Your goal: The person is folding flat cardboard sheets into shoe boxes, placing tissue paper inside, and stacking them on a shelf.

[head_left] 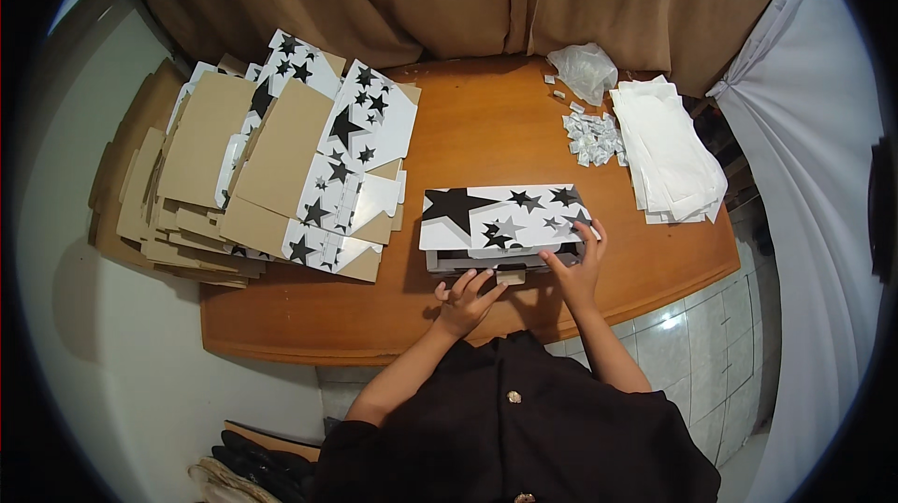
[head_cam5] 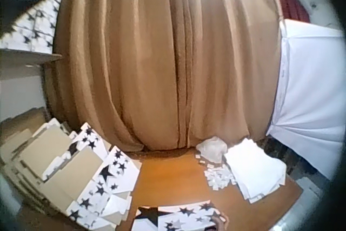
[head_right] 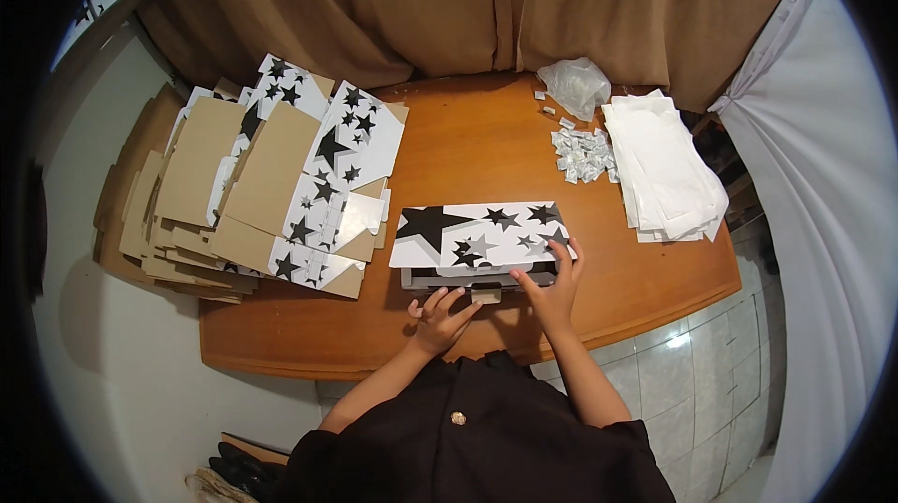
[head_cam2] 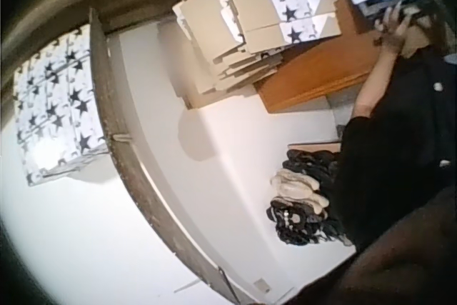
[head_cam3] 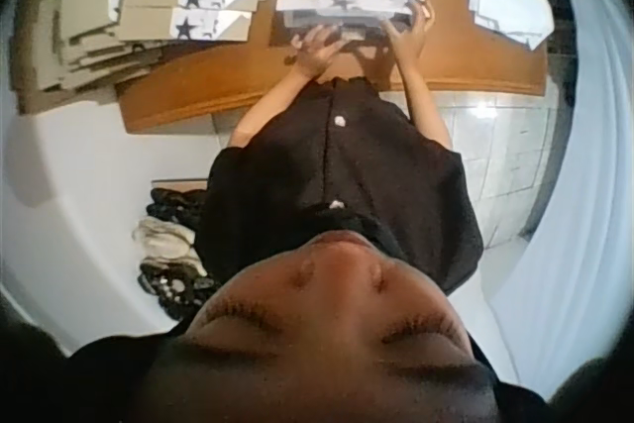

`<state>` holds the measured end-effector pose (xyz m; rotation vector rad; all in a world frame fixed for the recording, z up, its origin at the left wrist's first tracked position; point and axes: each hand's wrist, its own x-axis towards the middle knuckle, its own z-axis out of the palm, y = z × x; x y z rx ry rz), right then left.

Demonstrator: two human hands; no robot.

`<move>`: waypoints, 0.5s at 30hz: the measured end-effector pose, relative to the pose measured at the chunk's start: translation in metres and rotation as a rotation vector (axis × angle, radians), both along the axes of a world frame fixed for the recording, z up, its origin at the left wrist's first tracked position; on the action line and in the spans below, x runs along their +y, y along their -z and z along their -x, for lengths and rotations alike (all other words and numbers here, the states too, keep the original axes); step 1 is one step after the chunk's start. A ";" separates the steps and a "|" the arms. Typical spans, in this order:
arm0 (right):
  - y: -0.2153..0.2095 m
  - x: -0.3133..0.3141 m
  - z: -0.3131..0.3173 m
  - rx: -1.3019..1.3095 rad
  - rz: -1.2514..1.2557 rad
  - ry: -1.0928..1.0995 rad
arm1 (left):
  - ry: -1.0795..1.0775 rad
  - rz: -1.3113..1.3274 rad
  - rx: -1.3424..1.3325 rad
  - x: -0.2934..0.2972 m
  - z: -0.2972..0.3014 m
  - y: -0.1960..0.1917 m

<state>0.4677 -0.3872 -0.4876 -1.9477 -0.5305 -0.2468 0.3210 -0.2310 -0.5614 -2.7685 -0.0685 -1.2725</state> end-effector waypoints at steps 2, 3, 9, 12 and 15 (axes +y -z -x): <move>0.013 -0.003 0.004 0.007 -0.004 0.003 | 0.015 0.023 -0.006 -0.001 0.001 -0.002; 0.018 -0.005 0.005 -0.042 0.072 -0.016 | 0.026 0.046 -0.014 -0.002 0.001 -0.003; 0.032 -0.015 0.007 -0.091 0.120 -0.050 | 0.061 0.226 -0.009 0.002 0.004 -0.008; 0.031 -0.015 0.007 -0.067 0.105 -0.073 | -0.109 0.254 -0.037 0.016 0.001 -0.015; 0.034 -0.018 0.005 -0.090 0.122 -0.080 | -0.132 0.301 0.050 0.030 -0.004 -0.034</move>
